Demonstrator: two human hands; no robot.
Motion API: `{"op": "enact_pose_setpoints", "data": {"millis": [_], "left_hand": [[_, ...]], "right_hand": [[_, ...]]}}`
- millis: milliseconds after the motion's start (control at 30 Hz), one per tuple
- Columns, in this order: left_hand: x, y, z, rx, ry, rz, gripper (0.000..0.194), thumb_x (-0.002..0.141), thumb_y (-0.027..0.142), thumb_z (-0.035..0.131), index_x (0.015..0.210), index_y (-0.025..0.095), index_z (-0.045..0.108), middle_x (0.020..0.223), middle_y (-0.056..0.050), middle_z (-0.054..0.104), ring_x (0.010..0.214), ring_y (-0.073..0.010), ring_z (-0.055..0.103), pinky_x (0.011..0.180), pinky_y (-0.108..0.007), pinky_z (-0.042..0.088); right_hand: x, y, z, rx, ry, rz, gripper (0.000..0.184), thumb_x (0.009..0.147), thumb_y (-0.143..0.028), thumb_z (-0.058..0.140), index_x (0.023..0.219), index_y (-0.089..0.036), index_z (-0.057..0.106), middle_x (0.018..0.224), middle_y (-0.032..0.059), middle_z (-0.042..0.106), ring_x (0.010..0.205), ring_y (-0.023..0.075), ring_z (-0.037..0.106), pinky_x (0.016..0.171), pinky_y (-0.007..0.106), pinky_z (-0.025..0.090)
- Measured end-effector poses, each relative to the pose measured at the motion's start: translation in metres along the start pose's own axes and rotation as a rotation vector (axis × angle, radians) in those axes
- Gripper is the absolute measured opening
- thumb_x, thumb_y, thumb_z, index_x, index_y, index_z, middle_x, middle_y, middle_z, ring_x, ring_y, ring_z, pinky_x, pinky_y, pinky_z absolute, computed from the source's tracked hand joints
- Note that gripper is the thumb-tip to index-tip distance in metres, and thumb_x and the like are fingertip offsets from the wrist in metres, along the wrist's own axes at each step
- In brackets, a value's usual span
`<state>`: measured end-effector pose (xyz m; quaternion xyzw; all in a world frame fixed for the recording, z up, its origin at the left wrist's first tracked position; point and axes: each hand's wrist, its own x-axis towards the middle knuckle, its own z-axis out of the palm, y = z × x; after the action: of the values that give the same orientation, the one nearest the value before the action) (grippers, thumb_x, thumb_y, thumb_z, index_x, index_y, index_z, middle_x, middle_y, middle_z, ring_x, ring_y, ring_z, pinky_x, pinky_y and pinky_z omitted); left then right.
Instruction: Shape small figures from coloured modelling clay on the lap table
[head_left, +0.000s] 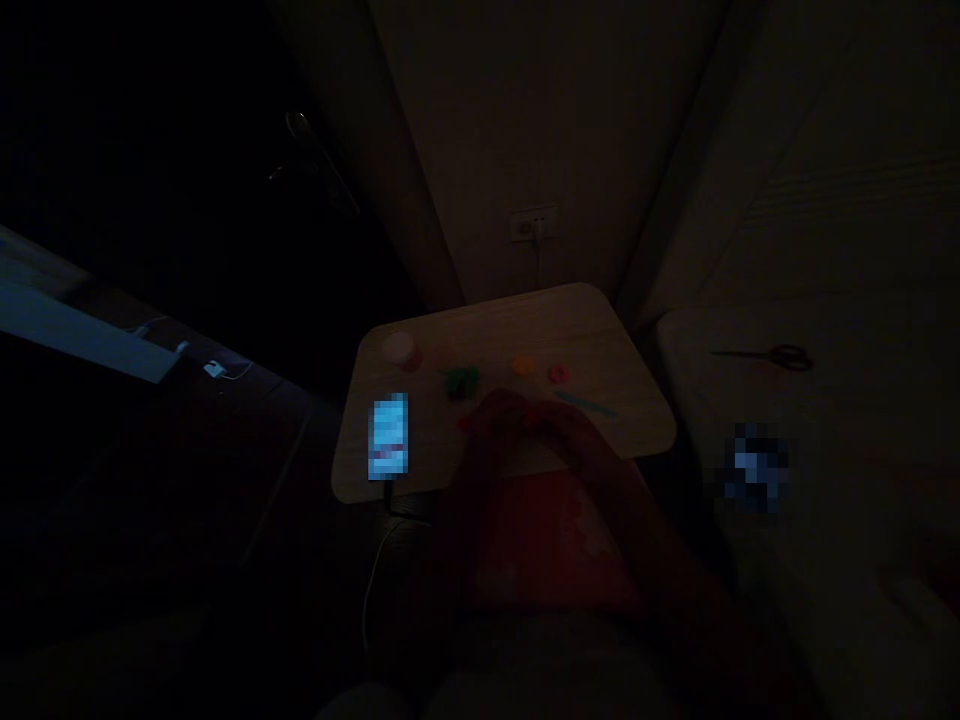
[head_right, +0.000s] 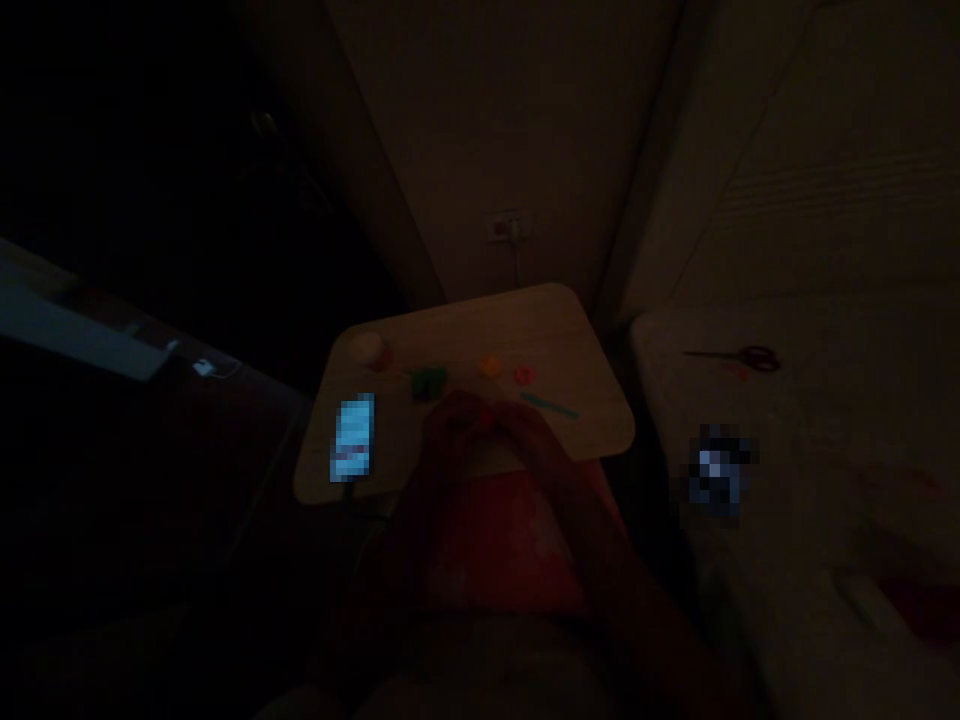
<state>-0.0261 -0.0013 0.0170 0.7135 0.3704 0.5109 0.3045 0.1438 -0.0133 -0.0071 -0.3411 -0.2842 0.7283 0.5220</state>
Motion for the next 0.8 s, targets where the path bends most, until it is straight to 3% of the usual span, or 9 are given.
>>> {"op": "enact_pose_setpoints", "data": {"millis": [333,800], "left_hand": [[0.0005,0.0041,0.0010,0.063,-0.050,0.110,0.022,0.093,0.040,0.074,0.107,0.023,0.079,0.106,-0.009,0.072,0.101,-0.0221,0.070,0.089,-0.039,0.059],[-0.0024,-0.0004,-0.0009,0.141,-0.047,0.134,0.017,0.094,0.037,0.073,0.104,0.025,0.080,0.108,-0.009,0.072,0.102,-0.0227,0.069,0.088,-0.041,0.059]], "right_hand": [[0.0012,0.0063,-0.0027,-0.157,-0.007,-0.043,0.030,0.066,-0.045,0.094,0.083,-0.023,0.081,0.090,0.0035,0.079,0.087,0.0217,0.069,0.088,0.038,0.052],[0.0037,0.0060,-0.0015,-0.146,-0.012,-0.069,0.028,0.065,-0.042,0.094,0.082,-0.024,0.081,0.090,0.0027,0.080,0.085,0.0217,0.069,0.088,0.039,0.051]]}}
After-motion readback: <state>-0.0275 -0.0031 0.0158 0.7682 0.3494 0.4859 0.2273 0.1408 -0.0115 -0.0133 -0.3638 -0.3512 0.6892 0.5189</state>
